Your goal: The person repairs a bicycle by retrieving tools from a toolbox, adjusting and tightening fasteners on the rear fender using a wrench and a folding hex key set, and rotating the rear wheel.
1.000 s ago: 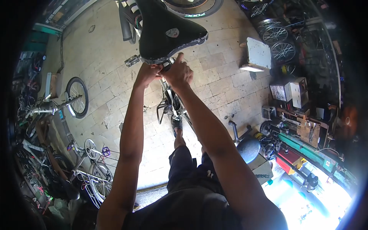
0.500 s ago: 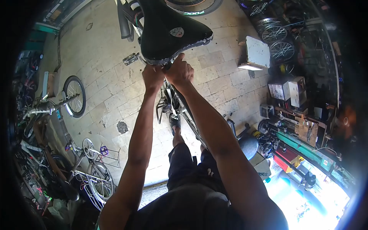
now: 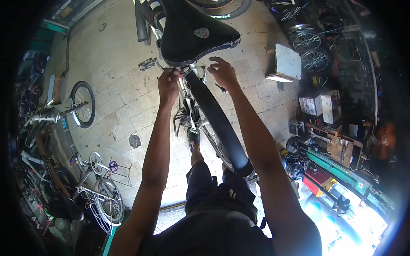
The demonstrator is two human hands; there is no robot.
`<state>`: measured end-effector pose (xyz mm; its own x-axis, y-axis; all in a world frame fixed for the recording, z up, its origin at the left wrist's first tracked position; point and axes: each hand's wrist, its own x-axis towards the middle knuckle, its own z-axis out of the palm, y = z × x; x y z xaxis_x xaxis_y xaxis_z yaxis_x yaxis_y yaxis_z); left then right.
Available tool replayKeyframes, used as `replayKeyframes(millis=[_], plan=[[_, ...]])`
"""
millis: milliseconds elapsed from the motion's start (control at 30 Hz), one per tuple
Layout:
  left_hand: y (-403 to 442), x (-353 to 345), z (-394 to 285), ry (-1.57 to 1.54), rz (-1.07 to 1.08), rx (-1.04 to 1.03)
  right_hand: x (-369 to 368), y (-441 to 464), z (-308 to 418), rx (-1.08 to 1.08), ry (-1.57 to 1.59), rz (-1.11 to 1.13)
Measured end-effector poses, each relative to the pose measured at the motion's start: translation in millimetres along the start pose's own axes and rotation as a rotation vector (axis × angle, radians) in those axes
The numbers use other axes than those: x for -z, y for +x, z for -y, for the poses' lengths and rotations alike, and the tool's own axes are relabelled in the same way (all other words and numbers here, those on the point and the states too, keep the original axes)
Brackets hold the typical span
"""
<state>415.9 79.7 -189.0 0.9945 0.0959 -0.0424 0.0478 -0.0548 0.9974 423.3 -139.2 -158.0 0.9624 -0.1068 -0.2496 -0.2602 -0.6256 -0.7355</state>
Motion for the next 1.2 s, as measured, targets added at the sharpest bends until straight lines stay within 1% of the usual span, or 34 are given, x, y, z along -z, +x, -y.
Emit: replayKeyframes(millis=[33, 67, 100, 133, 167, 200, 233, 267, 300, 333, 400, 467, 533, 567, 667, 700, 733, 800, 867, 900, 933, 967, 1000, 1033, 1067, 1133, 1200], plan=[[-2, -3, -8, -0.032, -0.017, -0.044, 2, -1, 8, 0.004, 0.007, -0.002], [-1, -3, -12, -0.027, -0.016, -0.045, 1, -7, 16, 0.007, -0.018, -0.021], [0, -4, -16, 0.055, -0.017, -0.079, -1, -12, 24, 0.006, -0.044, -0.039], [2, -7, -14, 0.137, -0.018, -0.113, -9, -15, 27, 0.121, -0.095, -0.106], [4, -14, -8, -0.077, -0.092, -0.051, -14, -16, 30, 0.191, -0.125, -0.108], [4, -19, -5, -0.073, -0.09, -0.054, -20, -18, 32, 0.26, -0.153, -0.109], [4, -22, -2, -0.197, -0.122, 0.035, -26, -19, 36, 0.372, -0.144, -0.159], [8, -25, 1, -0.324, -0.154, 0.119, -29, -17, 40, 0.38, -0.14, -0.165], [11, -26, 5, -0.175, -0.131, 0.112, -31, -16, 43, 0.369, -0.202, -0.173], [10, -28, 8, -0.174, -0.13, 0.111, -33, -17, 41, 0.351, -0.265, -0.178], [11, -32, 15, -0.251, -0.127, 0.088, -32, -9, 39, 0.341, -0.288, -0.181], [9, -31, 22, -0.281, -0.114, 0.093, -28, 1, 34, 0.385, -0.36, -0.158], [6, -27, 20, -0.135, -0.075, -0.013, -23, 6, 33, 0.385, -0.317, -0.126], [6, -22, 18, -0.132, -0.079, -0.018, -24, 7, 33, 0.391, -0.324, -0.131], [-3, -4, 5, 0.21, 0.066, 0.005, -23, 5, 37, 0.388, -0.353, -0.137], [-3, -1, 1, 0.191, 0.082, 0.062, -23, 4, 38, 0.367, -0.351, -0.13], [-2, 1, 6, 0.196, 0.082, 0.06, -25, 4, 39, 0.346, -0.347, -0.125], [-3, 5, 18, 0.209, 0.03, -0.016, -30, 3, 37, 0.364, -0.333, -0.119], [-3, 8, 17, 0.204, 0.039, 0.096, -26, -3, 40, 0.4, -0.263, -0.138], [-3, 6, 17, 0.239, 0.025, 0.101, -20, -6, 40, 0.386, -0.238, -0.186], [-4, 4, 13, 0.274, 0.01, 0.105, -8, -12, 43, 0.28, -0.192, -0.184], [-7, 4, 18, 0.279, 0.012, 0.108, 2, -15, 30, 0.183, -0.105, -0.117], [-9, 6, 23, 0.265, -0.005, 0.053, 17, -18, 17, 0.09, -0.015, -0.05], [-10, 8, 26, 0.253, -0.022, -0.004, 30, -30, 2, 0.007, -0.031, -0.017], [-17, 11, 23, 0.258, -0.017, -0.003, 46, -49, -17, -0.08, -0.047, 0.015], [-51, 23, 2, 0.364, -0.26, -0.165, 56, -88, -93, -0.009, -0.154, -0.013], [-101, 21, -35, 0.348, -0.33, -0.083, 68, -153, -134, -0.274, -0.171, 0.01]])
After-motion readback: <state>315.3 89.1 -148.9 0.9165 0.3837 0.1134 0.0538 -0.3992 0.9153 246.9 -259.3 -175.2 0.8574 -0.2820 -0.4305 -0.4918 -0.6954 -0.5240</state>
